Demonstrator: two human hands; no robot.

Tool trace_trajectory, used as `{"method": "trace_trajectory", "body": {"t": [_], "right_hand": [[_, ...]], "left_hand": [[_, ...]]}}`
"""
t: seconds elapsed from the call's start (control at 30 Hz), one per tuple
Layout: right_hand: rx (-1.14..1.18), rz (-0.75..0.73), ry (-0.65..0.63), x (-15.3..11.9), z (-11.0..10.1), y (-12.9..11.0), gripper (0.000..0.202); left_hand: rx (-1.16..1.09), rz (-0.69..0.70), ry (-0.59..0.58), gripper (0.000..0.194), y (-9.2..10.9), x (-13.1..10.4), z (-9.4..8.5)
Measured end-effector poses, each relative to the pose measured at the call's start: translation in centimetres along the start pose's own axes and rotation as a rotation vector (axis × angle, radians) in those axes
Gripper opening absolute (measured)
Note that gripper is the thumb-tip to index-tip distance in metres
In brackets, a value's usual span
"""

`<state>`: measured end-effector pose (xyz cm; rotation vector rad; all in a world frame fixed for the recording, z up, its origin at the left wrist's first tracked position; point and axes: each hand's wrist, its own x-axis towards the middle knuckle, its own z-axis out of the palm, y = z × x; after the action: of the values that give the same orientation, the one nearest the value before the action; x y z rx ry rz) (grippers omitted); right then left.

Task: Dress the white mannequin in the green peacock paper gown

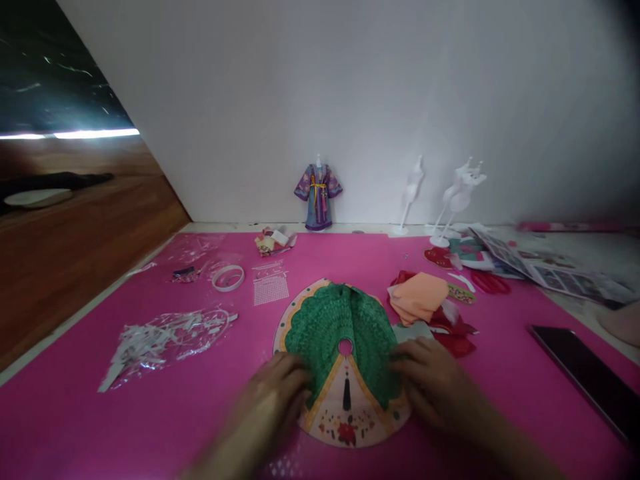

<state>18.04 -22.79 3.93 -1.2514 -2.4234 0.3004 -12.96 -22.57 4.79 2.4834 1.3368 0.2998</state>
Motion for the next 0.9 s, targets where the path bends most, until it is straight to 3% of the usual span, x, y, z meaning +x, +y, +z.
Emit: {"method": "trace_trajectory", "body": {"t": [0.13,0.27,0.4,0.5,0.6,0.73,0.9], "right_hand": [[-0.099,-0.028,-0.037,1.4,1.8,0.5,0.041],[-0.038,0.035,-0.047,0.9,1.8,0.8,0.029],[0.031,0.139,0.060,1.7,0.9,1.7,0.024],[-0.078,0.308,0.101,4.0,1.0,2.4,0.026],[-0.226,0.434,0.060,6.2,1.4,2.8,0.022],[-0.211,0.476,0.058,7.5,1.7,3.0,0.012],[-0.016,0.467,0.112,8.4,2.0,3.3,0.011]], "left_hand": [[0.166,-0.025,-0.037,0.059,-1.1,1.0,2.0],[0.259,-0.105,-0.123,0.069,-1.9,-1.6,3.9],[0.282,-0.070,-0.055,0.058,-1.9,-3.3,3.3],[0.265,-0.090,0.014,0.040,-1.7,-1.9,1.6],[0.254,-0.102,-0.017,0.042,-1.8,0.3,0.6],[0.236,-0.160,-0.119,0.051,-2.4,1.3,0.9],[0.248,-0.145,-0.091,0.051,-2.9,0.7,1.8]]}}
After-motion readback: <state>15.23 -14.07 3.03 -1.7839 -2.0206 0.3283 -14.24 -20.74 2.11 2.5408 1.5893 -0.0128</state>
